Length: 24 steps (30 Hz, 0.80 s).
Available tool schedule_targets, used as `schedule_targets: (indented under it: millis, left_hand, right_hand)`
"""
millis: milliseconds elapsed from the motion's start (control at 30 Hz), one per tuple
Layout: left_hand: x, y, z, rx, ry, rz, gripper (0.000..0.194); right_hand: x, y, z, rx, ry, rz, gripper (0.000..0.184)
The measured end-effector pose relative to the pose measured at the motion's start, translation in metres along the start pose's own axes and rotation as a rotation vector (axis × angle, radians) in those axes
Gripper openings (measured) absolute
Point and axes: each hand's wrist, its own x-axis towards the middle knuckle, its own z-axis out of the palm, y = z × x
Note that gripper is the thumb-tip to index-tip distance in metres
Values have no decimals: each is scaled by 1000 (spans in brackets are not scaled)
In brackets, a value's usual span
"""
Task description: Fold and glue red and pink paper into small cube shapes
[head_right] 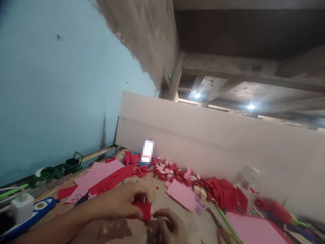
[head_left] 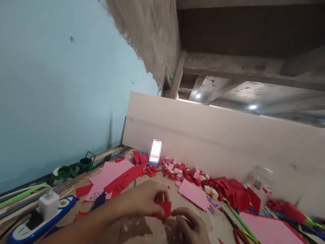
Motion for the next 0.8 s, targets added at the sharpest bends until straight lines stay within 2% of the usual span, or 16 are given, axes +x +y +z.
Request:
schedule_targets:
  millis: [67, 167, 267, 367, 433, 500, 567, 667, 733, 800]
  left_hand:
    - [4, 9, 13, -370, 108, 3, 8]
    - [10, 7, 45, -703, 326, -123, 39]
    - [11, -14, 79, -786, 357, -215, 58]
    - [9, -39, 97, -746, 339, -252, 64]
    - [7, -49, 101, -668, 372, -277, 60]
    - [3, -51, 100, -592, 341, -279, 54]
    - [1, -48, 97, -557, 298, -292, 52]
    - [-3, -40, 93, -504, 263, -323, 45]
    - [-4, -35, 91, -475, 293, -367, 42]
    - [-5, -30, 88, -450, 307, -351, 37]
  right_hand:
    - [-5, -3, 2, 75, 19, -28, 45]
    - [-12, -12, 3, 143, 37, -38, 46]
    - [-14, -14, 3, 203, -27, -9, 51]
    - [-16, -7, 4, 282, -142, 63, 54]
    - [-19, -4, 5, 345, -185, 99, 53]
    - [-24, -5, 6, 379, -236, 166, 50]
    - [-28, -12, 5, 374, -265, 169, 46]
    - [-30, -27, 3, 271, -235, 171, 39]
    - [-30, -36, 1, 231, -194, 193, 39]
    - [-27, -41, 0, 221, -171, 222, 41]
